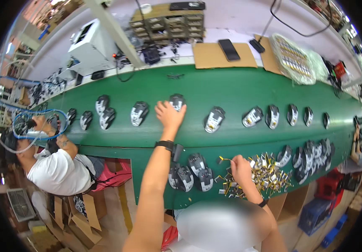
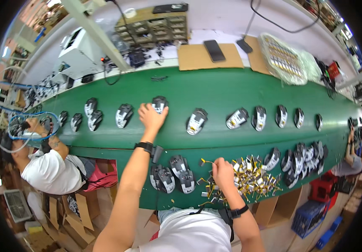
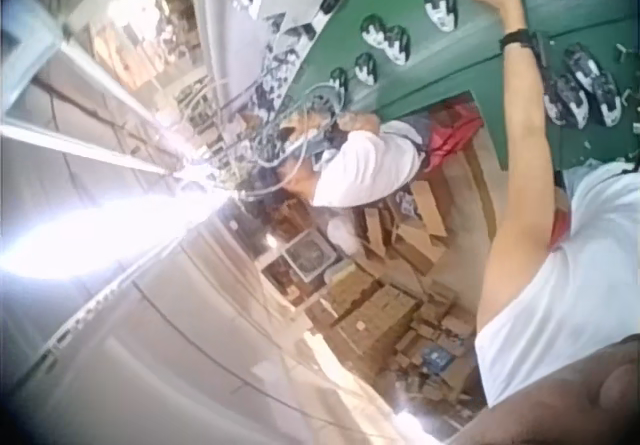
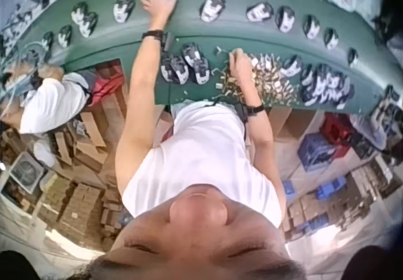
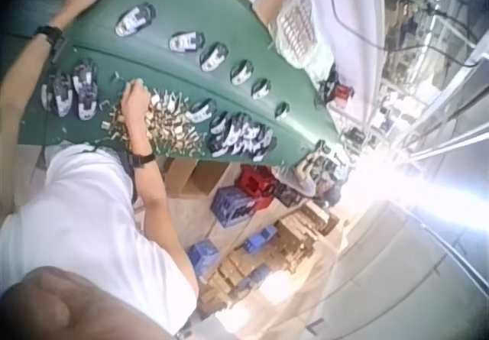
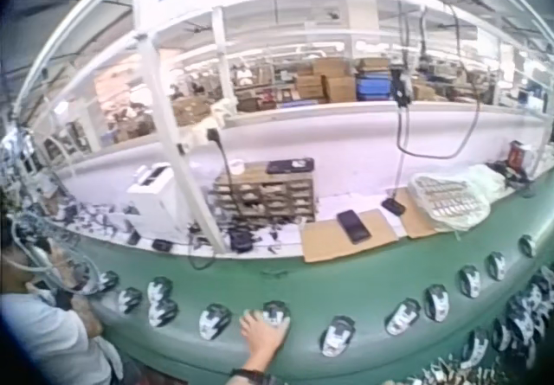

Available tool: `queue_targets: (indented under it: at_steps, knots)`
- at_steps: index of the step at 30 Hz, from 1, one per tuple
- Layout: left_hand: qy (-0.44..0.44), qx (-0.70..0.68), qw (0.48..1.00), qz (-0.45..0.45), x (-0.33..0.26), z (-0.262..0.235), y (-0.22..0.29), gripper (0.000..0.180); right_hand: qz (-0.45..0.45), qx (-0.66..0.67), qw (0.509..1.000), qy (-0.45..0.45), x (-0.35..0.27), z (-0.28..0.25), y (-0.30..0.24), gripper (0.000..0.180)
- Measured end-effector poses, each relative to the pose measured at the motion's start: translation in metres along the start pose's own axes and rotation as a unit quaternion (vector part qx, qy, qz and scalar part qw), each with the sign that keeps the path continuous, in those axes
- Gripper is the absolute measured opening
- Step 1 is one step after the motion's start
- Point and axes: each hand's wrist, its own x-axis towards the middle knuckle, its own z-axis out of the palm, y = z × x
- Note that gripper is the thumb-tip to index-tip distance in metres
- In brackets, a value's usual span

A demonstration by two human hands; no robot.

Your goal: The person assembles small electronic devices by inserting yellow and white connectors into the open bottom of each unit. They pick up a device, insert the connector, and place the finished unit on the green workbench. The process is repeated for multiple units.

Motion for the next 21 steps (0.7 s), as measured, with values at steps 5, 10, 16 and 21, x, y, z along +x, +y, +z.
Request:
queue_targets:
  at_steps: [5,10,16,21]
  knots:
    - [-0.022,-0.074,0.996,0.047,0.002,-0.002,0.022,0.07,0.172,0.391,0.9,-0.082,-0.001,-0.029,-0.019,0.018]
    - [-0.216,-0.358,0.902,-0.108,-0.003,-0.017,0.035,0.066,0.124,0.544,0.824,-0.098,-0.016,-0.075,-0.046,0.027]
    - [-0.332,-0.803,0.489,-0.08,-0.118,-0.132,0.092,0.032,0.089,0.562,0.821,0.036,-0.03,-0.14,-0.071,0.015]
    - [-0.372,-0.812,0.448,-0.048,-0.199,-0.197,0.119,0.039,-0.026,0.542,0.83,0.129,-0.038,-0.185,-0.103,0.015]
